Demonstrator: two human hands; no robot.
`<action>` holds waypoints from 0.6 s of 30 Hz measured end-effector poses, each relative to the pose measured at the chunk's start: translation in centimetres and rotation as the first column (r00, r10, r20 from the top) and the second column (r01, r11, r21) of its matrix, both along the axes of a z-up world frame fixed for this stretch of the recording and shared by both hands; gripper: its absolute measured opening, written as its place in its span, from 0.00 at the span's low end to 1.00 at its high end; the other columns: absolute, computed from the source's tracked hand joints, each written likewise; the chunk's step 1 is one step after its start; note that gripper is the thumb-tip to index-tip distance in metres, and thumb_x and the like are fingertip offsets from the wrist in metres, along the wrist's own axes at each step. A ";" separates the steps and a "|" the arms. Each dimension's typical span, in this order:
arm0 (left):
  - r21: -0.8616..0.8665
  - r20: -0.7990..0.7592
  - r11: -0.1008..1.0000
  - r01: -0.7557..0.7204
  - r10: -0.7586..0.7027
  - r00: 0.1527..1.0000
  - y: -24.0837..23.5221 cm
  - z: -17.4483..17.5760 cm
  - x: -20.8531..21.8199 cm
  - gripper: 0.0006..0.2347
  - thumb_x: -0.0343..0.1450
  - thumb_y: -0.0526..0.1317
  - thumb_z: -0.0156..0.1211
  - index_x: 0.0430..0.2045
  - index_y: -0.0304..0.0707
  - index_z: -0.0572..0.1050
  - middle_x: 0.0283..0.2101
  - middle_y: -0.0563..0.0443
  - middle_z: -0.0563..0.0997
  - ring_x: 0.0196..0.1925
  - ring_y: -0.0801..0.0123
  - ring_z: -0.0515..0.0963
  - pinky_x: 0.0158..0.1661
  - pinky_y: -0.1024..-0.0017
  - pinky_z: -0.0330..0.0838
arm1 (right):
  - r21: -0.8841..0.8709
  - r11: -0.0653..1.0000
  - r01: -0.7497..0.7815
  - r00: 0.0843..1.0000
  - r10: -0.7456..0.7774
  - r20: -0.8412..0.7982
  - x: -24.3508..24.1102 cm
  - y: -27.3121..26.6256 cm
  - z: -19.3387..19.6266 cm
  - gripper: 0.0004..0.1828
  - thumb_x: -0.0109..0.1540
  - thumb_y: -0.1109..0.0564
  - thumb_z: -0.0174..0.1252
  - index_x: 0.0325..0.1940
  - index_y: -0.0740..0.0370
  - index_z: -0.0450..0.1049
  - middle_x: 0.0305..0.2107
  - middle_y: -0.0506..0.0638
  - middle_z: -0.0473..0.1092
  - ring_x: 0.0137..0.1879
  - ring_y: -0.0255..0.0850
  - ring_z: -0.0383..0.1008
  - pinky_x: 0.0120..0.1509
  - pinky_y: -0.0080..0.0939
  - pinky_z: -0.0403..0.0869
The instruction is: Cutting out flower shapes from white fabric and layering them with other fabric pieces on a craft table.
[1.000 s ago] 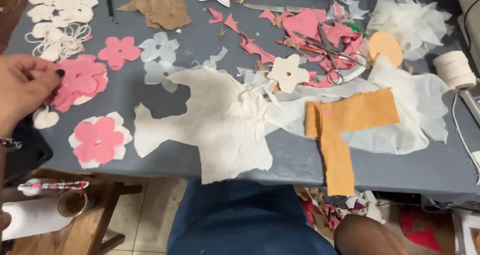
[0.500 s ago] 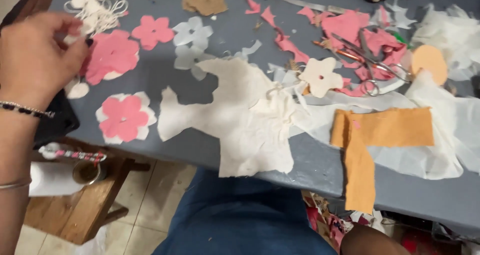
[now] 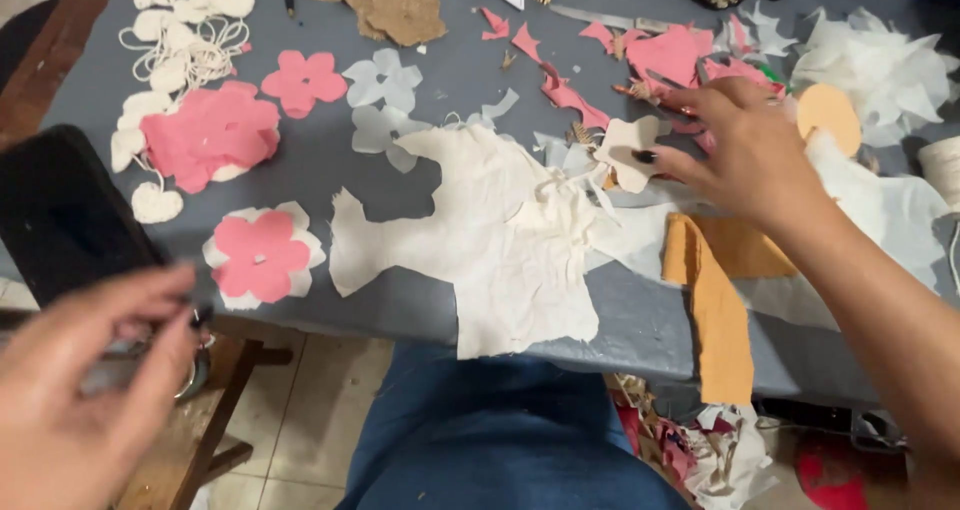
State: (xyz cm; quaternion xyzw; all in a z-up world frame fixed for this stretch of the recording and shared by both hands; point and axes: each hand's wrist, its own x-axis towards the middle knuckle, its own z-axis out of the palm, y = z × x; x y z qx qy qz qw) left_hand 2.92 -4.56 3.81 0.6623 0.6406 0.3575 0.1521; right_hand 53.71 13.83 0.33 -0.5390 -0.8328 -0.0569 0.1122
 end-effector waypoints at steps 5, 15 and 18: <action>-0.007 -0.043 0.992 -0.126 0.126 0.991 -2.8 -1.9 -0.9 0.12 0.72 0.32 0.62 0.49 0.38 0.81 0.43 0.47 0.83 0.40 0.72 0.80 0.37 0.75 0.74 | -0.277 0.935 0.220 0.971 -0.238 -0.030 -3.2 1.5 1.3 0.22 0.60 0.42 0.68 0.51 0.57 0.78 0.48 0.59 0.73 0.58 0.53 0.69 0.48 0.56 0.70; 0.109 -0.063 0.977 -0.182 0.190 0.980 -3.3 -5.8 -2.8 0.11 0.72 0.30 0.64 0.48 0.41 0.82 0.45 0.51 0.84 0.40 0.73 0.81 0.42 0.77 0.73 | -0.124 0.980 0.153 0.912 -0.189 -0.365 -1.6 -0.8 4.3 0.06 0.77 0.64 0.58 0.56 0.66 0.68 0.49 0.57 0.76 0.52 0.45 0.78 0.50 0.41 0.75; 0.184 -0.109 0.978 -0.100 0.121 0.987 -2.6 -6.2 -3.0 0.10 0.71 0.30 0.64 0.45 0.42 0.81 0.47 0.55 0.84 0.42 0.75 0.82 0.47 0.75 0.74 | 0.124 0.992 0.003 0.862 0.060 -0.503 1.1 0.1 3.1 0.08 0.83 0.75 0.56 0.67 0.75 0.74 0.52 0.63 0.72 0.52 0.46 0.71 0.56 0.41 0.69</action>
